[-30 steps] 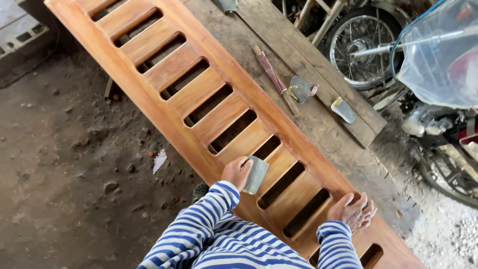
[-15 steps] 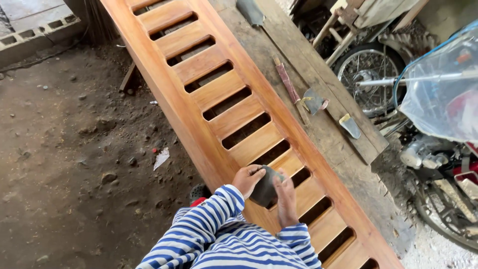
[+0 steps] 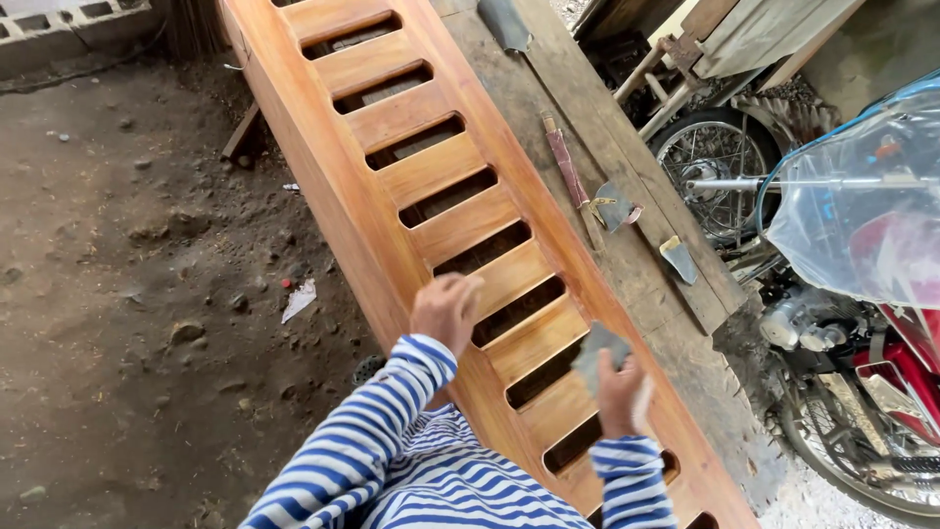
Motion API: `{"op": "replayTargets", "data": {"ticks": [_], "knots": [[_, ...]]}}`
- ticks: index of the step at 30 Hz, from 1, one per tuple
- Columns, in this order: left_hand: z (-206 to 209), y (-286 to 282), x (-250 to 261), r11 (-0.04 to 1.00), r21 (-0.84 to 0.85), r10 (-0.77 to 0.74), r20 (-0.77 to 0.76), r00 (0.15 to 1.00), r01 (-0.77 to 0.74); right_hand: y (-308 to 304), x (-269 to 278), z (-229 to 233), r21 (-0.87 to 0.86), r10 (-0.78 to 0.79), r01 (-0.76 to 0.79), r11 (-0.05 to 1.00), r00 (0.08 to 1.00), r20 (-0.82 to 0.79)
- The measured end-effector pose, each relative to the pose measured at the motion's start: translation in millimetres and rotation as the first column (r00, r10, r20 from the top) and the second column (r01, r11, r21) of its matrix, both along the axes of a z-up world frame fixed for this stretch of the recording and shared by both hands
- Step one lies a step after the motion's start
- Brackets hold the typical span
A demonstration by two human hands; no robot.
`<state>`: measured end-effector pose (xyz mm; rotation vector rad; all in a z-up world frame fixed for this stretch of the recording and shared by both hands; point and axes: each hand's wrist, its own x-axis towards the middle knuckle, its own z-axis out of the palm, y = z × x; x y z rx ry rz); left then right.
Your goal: The person sands a long wooden slatted board using a sanding block held in the right hand. They move the block back and forth along the surface and inside the cutouts of the board, while the left hand stabilizes the wood.
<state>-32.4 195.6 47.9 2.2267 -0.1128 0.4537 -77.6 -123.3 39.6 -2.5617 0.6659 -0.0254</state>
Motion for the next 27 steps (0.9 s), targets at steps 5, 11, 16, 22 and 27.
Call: {"op": "replayTargets", "data": {"ticks": [5,11,16,22,27], "knots": [[-24,21,39,0.907,0.305,0.28,0.076,0.957,-0.29,-61,29,-15,-0.446,0.463,-0.261,0.856,0.769,0.44],[-74,18,39,0.825,0.474,0.29,0.113,0.95,-0.308,-66,18,-24,-0.488,0.616,-0.449,0.749,0.743,0.261],[-72,17,36,0.82,0.479,0.296,0.112,0.949,-0.312,-40,7,-12,-0.533,0.549,-0.432,0.728,0.833,0.074],[-67,20,38,0.824,0.481,0.3,0.081,0.95,-0.301,-22,26,-3,-0.492,0.565,-0.489,0.72,0.825,0.007],[-70,19,36,0.828,0.479,0.296,0.065,0.953,-0.29,-27,53,-1,-0.522,0.593,-0.487,0.7,0.804,0.045]]}}
